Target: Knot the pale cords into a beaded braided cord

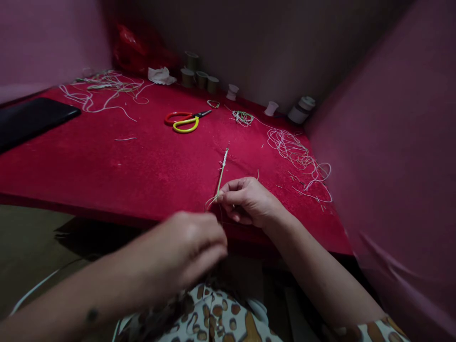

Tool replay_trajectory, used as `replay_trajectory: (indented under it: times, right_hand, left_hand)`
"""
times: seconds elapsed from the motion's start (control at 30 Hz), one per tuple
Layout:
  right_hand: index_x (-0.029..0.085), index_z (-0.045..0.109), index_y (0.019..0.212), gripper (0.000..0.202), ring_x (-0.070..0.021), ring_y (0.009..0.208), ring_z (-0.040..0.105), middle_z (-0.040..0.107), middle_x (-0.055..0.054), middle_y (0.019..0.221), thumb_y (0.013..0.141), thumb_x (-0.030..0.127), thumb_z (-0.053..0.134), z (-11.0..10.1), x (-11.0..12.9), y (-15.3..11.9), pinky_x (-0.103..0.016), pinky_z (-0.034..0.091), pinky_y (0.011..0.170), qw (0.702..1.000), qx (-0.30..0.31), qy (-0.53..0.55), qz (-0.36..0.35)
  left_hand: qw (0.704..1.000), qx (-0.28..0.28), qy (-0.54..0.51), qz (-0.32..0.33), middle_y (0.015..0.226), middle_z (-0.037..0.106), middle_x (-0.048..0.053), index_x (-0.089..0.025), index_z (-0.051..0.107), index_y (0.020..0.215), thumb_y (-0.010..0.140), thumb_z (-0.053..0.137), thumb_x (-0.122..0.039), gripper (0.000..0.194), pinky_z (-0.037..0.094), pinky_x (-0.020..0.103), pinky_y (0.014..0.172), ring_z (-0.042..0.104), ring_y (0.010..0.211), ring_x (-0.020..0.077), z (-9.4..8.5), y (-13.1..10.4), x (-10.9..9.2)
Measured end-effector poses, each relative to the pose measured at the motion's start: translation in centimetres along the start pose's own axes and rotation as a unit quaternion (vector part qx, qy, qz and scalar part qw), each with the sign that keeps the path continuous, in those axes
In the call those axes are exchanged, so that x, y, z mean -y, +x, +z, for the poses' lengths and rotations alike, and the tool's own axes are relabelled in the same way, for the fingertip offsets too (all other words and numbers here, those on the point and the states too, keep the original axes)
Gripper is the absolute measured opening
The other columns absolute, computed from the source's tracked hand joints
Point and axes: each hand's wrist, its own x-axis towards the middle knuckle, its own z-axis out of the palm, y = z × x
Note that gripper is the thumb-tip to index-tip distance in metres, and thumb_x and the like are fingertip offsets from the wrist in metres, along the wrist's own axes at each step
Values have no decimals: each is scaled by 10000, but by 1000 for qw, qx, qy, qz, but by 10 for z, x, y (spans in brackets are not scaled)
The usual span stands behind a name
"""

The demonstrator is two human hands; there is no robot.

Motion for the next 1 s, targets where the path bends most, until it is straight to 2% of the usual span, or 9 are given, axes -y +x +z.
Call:
replay_trajectory:
  times: [0.03, 0.07, 0.13, 0.2, 0.3, 0.5, 0.7, 0.87, 1.0]
  right_hand:
    - [146, 551, 603, 109, -45, 274, 359, 491, 51, 410, 690, 168, 613, 0, -1, 0, -160, 188, 243, 1000, -1, 8, 2]
    - [146, 553, 609, 101, -45, 273, 360, 492, 51, 410, 684, 168, 617, 0, -1, 1, -159, 188, 242, 1000, -2, 15, 4]
    - [145, 556, 619, 102, -44, 271, 352, 492, 52, 410, 684, 179, 627, -1, -2, 1, -158, 185, 240, 1000, 3, 20, 3]
    - [144, 561, 634, 99, -42, 272, 343, 499, 51, 418, 692, 190, 626, -2, -2, 1, -158, 187, 240, 1000, 11, 18, 1]
    - [145, 560, 637, 89, -43, 275, 349, 500, 53, 422, 695, 185, 614, -3, 0, 0, -156, 191, 242, 1000, 12, 11, 6]
    - [149, 532, 602, 112, -44, 281, 371, 490, 56, 423, 679, 172, 610, 0, 3, -1, -153, 195, 247, 1000, -4, -2, 24]
    - [165, 519, 626, 95, -44, 263, 330, 480, 68, 409, 701, 163, 577, 1, 1, 0, -161, 194, 250, 999, -24, -44, 13]
    - [163, 521, 632, 97, -35, 282, 354, 464, 81, 404, 706, 101, 530, 3, 3, -1, -147, 220, 282, 995, -43, -88, -8]
    - [156, 524, 612, 130, -36, 307, 366, 439, 80, 416, 689, 53, 504, 7, 5, -3, -155, 238, 311, 987, -68, -147, -25]
  left_hand:
    - [994, -60, -51, -75, 655, 651, -2, -200, 624, 778, 828, 486, -258, 158, 437, 206, 504, 598, 558, 115, -8, 3, 2]
    - [976, -116, -101, -154, 573, 626, -18, -194, 614, 851, 834, 488, -278, 153, 429, 207, 464, 572, 476, 110, -14, 8, 4]
    - [929, -135, -222, -264, 475, 598, -31, -172, 568, 931, 825, 495, -276, 165, 397, 212, 376, 517, 355, 116, -20, 17, 8]
    - [885, -104, -332, -310, 459, 605, -17, -153, 548, 897, 811, 510, -242, 130, 419, 221, 366, 527, 341, 126, -18, 25, 12]
    - [850, -80, -425, -300, 450, 602, 0, -154, 536, 739, 794, 530, -208, 78, 472, 235, 399, 552, 366, 125, -9, 31, 16]
    - [854, -91, -422, -290, 339, 520, -36, -180, 501, 632, 771, 564, -215, 156, 402, 192, 331, 478, 285, 101, -8, 29, 19]
    - [873, -76, -399, -271, 411, 545, -48, -181, 517, 659, 777, 570, -249, 146, 374, 180, 297, 457, 277, 84, -9, 29, 26]
    - [877, -59, -380, -288, 331, 458, -61, -184, 501, 590, 808, 543, -284, 244, 356, 182, 270, 401, 247, 81, -10, 32, 24]
    - [874, -80, -358, -319, 286, 380, -78, -194, 468, 539, 827, 502, -223, 291, 289, 174, 234, 332, 212, 73, -8, 36, 18]
